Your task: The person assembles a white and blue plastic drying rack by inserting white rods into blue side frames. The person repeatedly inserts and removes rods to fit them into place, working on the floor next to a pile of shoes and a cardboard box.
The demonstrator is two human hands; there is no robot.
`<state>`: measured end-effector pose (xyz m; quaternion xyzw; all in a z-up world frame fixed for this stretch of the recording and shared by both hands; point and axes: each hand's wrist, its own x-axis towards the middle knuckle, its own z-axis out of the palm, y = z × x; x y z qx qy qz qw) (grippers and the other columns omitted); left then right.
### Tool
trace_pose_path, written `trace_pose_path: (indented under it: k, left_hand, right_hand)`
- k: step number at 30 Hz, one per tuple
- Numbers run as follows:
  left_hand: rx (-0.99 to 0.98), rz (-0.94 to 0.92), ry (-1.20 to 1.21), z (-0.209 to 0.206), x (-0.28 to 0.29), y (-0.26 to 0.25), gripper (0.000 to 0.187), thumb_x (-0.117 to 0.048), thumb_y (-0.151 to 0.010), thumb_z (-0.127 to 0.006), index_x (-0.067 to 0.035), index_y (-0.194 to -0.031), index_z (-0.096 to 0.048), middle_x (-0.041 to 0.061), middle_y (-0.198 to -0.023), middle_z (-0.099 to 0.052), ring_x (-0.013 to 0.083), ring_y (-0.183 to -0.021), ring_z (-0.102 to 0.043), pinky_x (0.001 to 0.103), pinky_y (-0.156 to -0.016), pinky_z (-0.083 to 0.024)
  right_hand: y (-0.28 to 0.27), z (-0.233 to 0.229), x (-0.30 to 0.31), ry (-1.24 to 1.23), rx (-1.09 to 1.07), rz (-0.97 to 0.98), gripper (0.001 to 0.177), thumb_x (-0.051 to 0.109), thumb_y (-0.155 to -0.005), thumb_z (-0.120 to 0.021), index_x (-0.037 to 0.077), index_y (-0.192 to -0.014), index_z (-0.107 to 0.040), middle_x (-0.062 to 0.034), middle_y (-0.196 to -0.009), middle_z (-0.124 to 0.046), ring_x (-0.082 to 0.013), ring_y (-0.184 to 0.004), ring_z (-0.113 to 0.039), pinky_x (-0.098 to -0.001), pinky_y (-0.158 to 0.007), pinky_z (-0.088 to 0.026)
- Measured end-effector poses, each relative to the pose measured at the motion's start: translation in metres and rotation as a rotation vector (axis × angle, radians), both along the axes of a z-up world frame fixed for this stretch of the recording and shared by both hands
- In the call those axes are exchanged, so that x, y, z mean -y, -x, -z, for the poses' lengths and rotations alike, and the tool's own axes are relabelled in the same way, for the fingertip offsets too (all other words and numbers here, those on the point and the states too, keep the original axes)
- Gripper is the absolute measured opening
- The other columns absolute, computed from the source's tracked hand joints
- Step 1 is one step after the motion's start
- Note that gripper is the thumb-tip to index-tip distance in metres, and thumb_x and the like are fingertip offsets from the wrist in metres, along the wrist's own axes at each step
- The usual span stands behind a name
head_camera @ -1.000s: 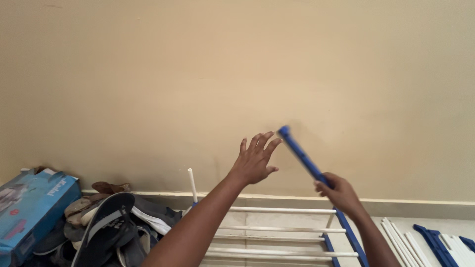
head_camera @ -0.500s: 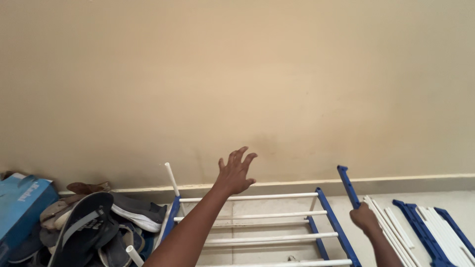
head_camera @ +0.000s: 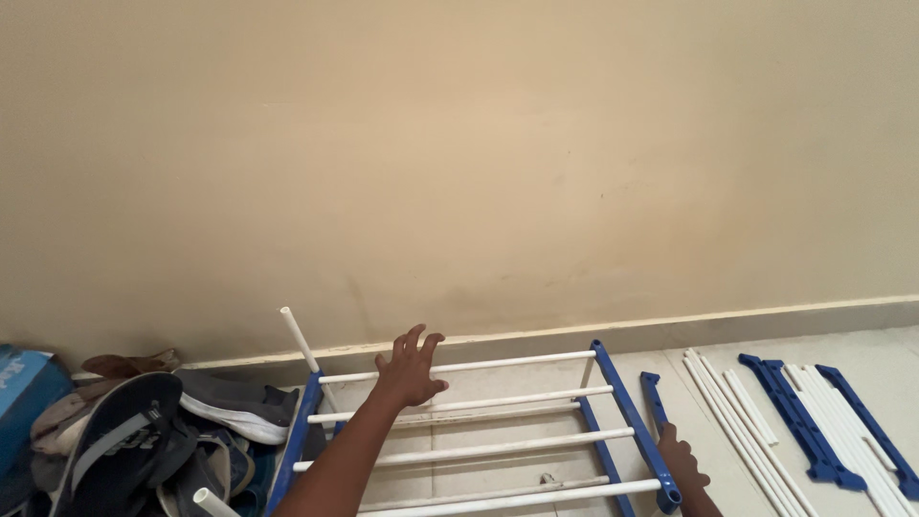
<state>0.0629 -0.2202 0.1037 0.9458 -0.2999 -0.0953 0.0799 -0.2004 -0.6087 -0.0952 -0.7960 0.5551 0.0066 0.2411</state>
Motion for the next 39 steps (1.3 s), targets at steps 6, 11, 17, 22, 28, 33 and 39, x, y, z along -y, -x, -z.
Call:
trace_pose_path:
  k: [6,11,17,22,28,33,39]
  left_hand:
    - [-0.033,-0.01,0.008,0.004,-0.003,0.012,0.086,-0.049,-0.084,-0.08,-0.036,-0.153,-0.03,0.001,-0.17,-0.007,0.0295,-0.157,-0.01,0.073,-0.112,-0.028]
    - [-0.033,-0.059,0.014,0.001,-0.009,0.014,0.086,-0.048,-0.084,-0.08,-0.035,-0.153,-0.031,0.002,-0.169,-0.008,0.0301,-0.157,-0.01,0.074,-0.112,-0.027]
    - [-0.001,-0.201,0.055,-0.023,-0.019,0.021,0.086,-0.047,-0.085,-0.08,-0.031,-0.154,-0.031,0.005,-0.169,-0.011,0.0336,-0.156,-0.012,0.076,-0.112,-0.025]
    - [-0.027,-0.249,0.066,-0.072,-0.042,0.039,0.092,-0.051,-0.083,-0.081,-0.028,-0.156,-0.029,0.008,-0.17,-0.008,0.0357,-0.156,-0.01,0.074,-0.114,-0.025]
    - [-0.011,-0.354,0.143,-0.148,-0.126,0.011,0.086,-0.056,-0.082,-0.076,-0.027,-0.153,-0.036,0.005,-0.166,-0.026,0.0332,-0.151,-0.032,0.06,-0.115,-0.037]
    - [0.029,-0.333,0.489,-0.092,-0.235,-0.079,0.09,-0.057,-0.079,-0.079,-0.003,-0.143,-0.048,0.025,-0.145,-0.052,0.0372,-0.134,-0.055,0.044,-0.111,-0.046]
    - [-0.132,-0.17,0.406,0.085,-0.252,-0.117,0.093,-0.06,-0.09,-0.067,0.003,-0.152,-0.038,0.029,-0.158,-0.037,0.0402,-0.149,-0.036,0.042,-0.121,-0.03]
  right_hand:
    - [0.016,0.003,0.015,0.004,-0.031,-0.115,0.051,0.043,-0.101,-0.046,0.04,-0.152,-0.043,-0.0157,-0.143,-0.057,-0.0422,-0.132,-0.061,-0.073,-0.106,-0.035]
    - [0.016,-0.001,0.024,0.121,-0.126,-0.136,0.079,0.038,-0.086,-0.074,0.035,-0.156,-0.037,-0.0114,-0.147,-0.053,-0.038,-0.137,-0.057,-0.0722,-0.104,-0.042]
    - [-0.038,-0.034,0.045,0.184,0.026,-0.082,0.081,0.034,-0.085,-0.079,0.033,-0.156,-0.038,-0.0117,-0.157,-0.04,-0.0406,-0.139,-0.048,-0.0725,-0.102,-0.041]
    - [-0.115,-0.096,0.016,0.474,0.556,-0.314,0.065,0.027,-0.084,-0.078,0.016,-0.144,-0.056,-0.0237,-0.143,-0.053,-0.0457,-0.129,-0.055,-0.0571,-0.104,-0.048]
    - [-0.218,-0.195,-0.12,0.559,1.02,-0.669,0.043,0.024,-0.087,-0.077,0.008,-0.126,-0.066,-0.0152,-0.122,-0.067,-0.0313,-0.113,-0.063,-0.0459,-0.097,-0.052]
    - [-0.283,-0.188,-0.296,-0.316,1.121,-0.79,0.045,0.036,-0.09,-0.074,0.011,-0.126,-0.067,-0.0069,-0.12,-0.071,-0.0196,-0.11,-0.068,-0.036,-0.094,-0.056]
    - [-0.326,-0.167,-0.428,-0.674,1.146,-0.585,0.069,0.044,-0.088,-0.076,0.002,-0.137,-0.054,-0.0158,-0.128,-0.065,-0.0234,-0.121,-0.062,-0.0365,-0.103,-0.049]
